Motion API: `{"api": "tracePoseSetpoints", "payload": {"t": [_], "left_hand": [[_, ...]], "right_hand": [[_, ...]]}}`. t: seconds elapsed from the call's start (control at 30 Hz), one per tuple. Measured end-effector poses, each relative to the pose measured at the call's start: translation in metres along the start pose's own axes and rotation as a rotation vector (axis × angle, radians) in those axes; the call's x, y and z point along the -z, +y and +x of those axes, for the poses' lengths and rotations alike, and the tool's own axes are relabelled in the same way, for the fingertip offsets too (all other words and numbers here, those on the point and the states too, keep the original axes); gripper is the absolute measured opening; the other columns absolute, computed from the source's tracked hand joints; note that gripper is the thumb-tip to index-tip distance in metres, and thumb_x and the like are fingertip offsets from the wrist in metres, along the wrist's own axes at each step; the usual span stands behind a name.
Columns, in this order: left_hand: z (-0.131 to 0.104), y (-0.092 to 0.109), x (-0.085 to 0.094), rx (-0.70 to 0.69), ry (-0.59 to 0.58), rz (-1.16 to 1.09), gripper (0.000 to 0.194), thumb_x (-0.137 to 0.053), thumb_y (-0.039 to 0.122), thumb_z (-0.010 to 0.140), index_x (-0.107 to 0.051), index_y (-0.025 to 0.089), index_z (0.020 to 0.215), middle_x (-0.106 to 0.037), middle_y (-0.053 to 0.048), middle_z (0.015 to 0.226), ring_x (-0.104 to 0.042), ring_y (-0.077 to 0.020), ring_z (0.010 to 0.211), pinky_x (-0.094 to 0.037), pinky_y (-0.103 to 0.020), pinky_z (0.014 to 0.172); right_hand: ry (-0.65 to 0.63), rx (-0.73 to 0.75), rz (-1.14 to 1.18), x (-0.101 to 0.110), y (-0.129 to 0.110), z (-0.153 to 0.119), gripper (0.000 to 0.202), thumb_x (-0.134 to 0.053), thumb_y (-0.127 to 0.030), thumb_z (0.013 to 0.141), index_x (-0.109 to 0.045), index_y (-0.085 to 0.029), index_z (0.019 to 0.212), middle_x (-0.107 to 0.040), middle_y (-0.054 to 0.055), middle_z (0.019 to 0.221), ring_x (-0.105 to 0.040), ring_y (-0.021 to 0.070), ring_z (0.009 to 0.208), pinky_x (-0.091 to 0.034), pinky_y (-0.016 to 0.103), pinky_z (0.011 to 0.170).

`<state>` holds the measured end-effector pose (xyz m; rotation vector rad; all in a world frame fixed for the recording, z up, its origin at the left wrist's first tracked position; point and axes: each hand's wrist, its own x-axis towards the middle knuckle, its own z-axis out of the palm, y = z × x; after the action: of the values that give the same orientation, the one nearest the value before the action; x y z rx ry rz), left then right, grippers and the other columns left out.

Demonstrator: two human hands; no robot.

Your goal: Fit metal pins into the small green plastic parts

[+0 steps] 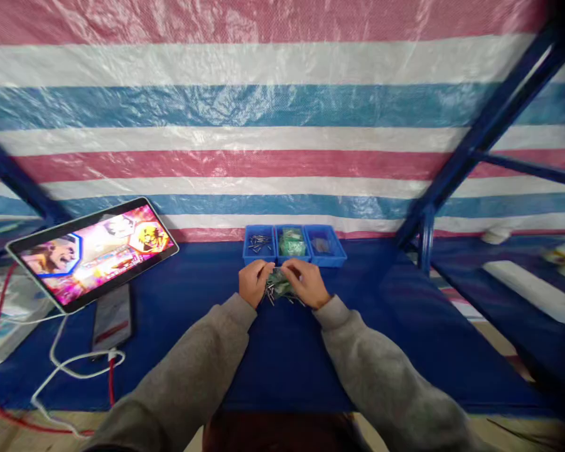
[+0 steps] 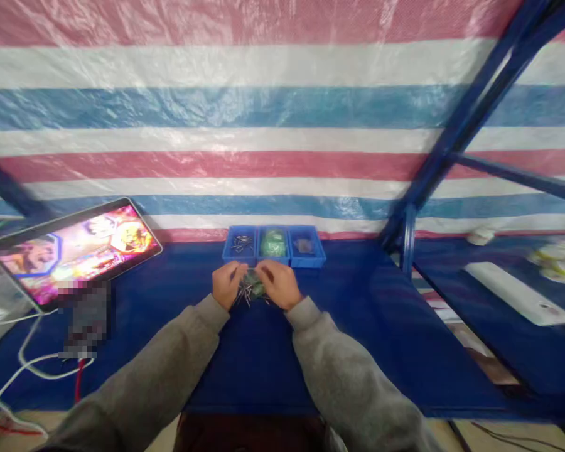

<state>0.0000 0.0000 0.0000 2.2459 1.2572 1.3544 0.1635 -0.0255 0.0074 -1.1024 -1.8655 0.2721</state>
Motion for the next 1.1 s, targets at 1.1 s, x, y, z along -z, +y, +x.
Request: {"api": "tracePoseSetpoints", "payload": {"t": [1.1], "left_hand": [[0.003, 0.001, -0.003, -0.234, 0.028, -0.124, 0.019, -0.049, 0.023, 0.086, -0.066, 0.018, 0.094, -0.065, -0.006, 0.088, -0.059, -0.0155, 0.084, -0.046, -0.029, 0.078]], "right_hand": [[0.138, -0.085, -0.116, 0.000, 0.007, 0.002, 0.029, -0.040, -0.032, 0.090, -0.063, -0.018, 0.079, -0.064, 0.003, 0.070, -0.058, 0.0151, 0.064, -0.039, 0.024, 0.060]]}}
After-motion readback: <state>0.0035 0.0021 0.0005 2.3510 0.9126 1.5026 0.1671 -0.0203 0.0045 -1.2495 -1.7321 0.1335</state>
